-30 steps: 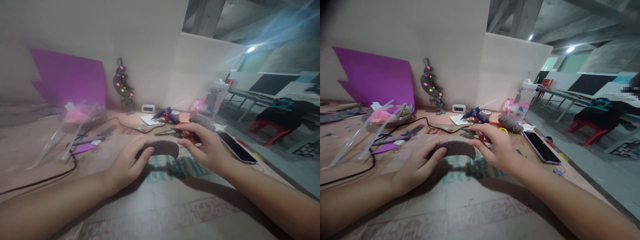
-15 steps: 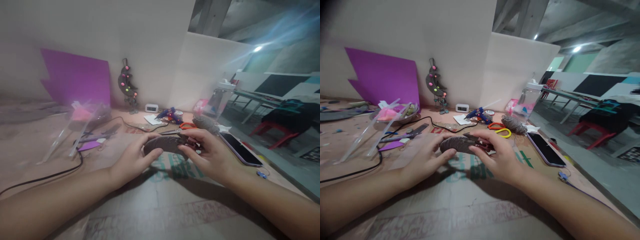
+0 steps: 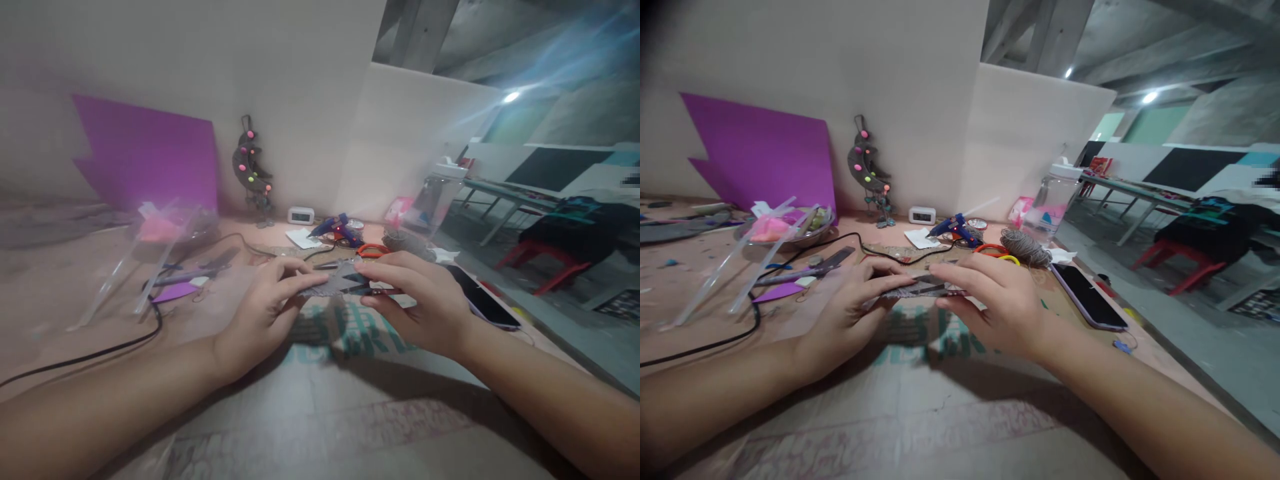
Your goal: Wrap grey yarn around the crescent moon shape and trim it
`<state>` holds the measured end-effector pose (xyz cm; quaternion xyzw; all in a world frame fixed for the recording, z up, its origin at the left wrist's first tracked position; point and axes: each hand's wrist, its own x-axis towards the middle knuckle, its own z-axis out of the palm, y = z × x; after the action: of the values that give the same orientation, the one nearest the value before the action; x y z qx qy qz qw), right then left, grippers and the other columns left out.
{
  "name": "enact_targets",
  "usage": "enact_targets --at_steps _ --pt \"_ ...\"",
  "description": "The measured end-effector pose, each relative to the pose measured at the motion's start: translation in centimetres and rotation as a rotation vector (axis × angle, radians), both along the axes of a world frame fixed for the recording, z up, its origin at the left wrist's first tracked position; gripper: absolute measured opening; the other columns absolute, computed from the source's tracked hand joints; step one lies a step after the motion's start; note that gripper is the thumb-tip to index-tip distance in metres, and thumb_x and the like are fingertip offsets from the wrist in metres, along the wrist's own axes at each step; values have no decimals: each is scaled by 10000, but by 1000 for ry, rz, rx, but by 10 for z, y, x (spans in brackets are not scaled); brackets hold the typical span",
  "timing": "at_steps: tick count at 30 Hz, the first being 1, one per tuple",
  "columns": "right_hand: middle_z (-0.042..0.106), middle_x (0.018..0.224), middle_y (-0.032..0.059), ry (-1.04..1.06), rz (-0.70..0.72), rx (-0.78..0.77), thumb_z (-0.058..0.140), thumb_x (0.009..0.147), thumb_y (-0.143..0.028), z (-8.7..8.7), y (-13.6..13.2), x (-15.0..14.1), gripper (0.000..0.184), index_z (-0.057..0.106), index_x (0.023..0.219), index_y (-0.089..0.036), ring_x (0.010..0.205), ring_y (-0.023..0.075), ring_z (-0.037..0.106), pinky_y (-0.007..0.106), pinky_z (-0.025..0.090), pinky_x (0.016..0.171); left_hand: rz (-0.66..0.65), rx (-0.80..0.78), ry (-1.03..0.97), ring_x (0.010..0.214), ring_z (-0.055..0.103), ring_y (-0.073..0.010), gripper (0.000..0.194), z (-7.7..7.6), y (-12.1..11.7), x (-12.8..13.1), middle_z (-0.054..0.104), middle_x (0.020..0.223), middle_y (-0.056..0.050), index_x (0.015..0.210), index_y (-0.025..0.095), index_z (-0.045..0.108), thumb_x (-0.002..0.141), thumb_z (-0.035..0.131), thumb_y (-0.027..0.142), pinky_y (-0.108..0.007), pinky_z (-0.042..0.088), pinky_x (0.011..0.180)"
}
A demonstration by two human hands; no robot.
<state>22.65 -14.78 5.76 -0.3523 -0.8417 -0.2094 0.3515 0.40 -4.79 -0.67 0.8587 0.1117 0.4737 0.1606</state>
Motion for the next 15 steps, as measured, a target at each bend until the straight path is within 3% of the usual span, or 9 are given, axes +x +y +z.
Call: enact_targets --at_steps 6,15 --pt "690 862 57 -313 -36 111 639 879 -252 0 2 13 351 574 1213 -167 729 167 627 292 498 658 24 43 23 1081 536 -190 451 0 0 -2 572 1117 -49 1214 269 615 857 520 9 -402 450 949" --pt "701 821 52 -375 -73 119 564 931 -260 -4 5 7 239 586 1145 -154 675 156 617 284 472 624 29 57 18 1064 536 -185 425 0 1 0 570 1094 -45 1204 249 617 860 518 20 -378 453 941"
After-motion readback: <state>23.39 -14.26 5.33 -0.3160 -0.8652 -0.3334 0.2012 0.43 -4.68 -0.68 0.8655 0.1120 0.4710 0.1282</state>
